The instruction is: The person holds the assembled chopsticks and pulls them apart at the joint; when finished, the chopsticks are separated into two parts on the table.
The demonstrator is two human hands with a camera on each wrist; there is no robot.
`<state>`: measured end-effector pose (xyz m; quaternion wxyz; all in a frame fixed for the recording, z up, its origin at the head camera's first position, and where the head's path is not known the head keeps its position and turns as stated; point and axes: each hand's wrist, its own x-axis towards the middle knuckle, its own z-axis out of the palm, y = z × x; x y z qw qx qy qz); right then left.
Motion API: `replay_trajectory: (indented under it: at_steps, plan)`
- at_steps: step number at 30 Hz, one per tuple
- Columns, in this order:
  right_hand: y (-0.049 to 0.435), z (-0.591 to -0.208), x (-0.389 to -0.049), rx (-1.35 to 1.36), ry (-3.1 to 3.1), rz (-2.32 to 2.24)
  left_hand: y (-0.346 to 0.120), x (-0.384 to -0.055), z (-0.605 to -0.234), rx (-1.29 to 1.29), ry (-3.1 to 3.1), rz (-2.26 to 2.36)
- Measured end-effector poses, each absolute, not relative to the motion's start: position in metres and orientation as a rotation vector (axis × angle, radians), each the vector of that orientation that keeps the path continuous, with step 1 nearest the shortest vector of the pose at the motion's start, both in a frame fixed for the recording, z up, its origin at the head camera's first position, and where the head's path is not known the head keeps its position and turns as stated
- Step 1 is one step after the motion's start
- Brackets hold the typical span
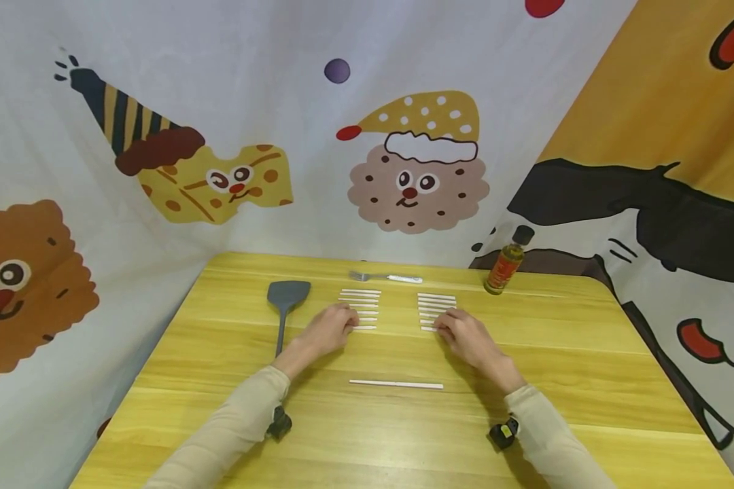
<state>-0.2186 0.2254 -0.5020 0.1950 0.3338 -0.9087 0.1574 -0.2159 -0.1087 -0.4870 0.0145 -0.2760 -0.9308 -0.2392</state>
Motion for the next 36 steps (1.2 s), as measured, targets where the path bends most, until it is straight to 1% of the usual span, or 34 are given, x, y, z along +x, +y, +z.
replay_trajectory:
  at_steps: [11,20,29,36]
  plan:
    - [0.222,-0.487,-0.21,0.929,-2.526,0.454,-0.111,-0.209,-0.477,-0.844,-2.863,-0.744]
    - [0.214,-0.472,-0.193,0.985,-2.495,0.54,-0.11,-0.185,-0.464,-0.98,-2.843,-0.69]
    - [0.198,-0.459,-0.171,1.011,-2.612,0.571,-0.103,-0.162,-0.458,-1.033,-2.876,-0.725]
    - [0.187,-0.458,-0.155,1.095,-2.655,0.598,-0.096,-0.148,-0.455,-1.069,-2.908,-0.749]
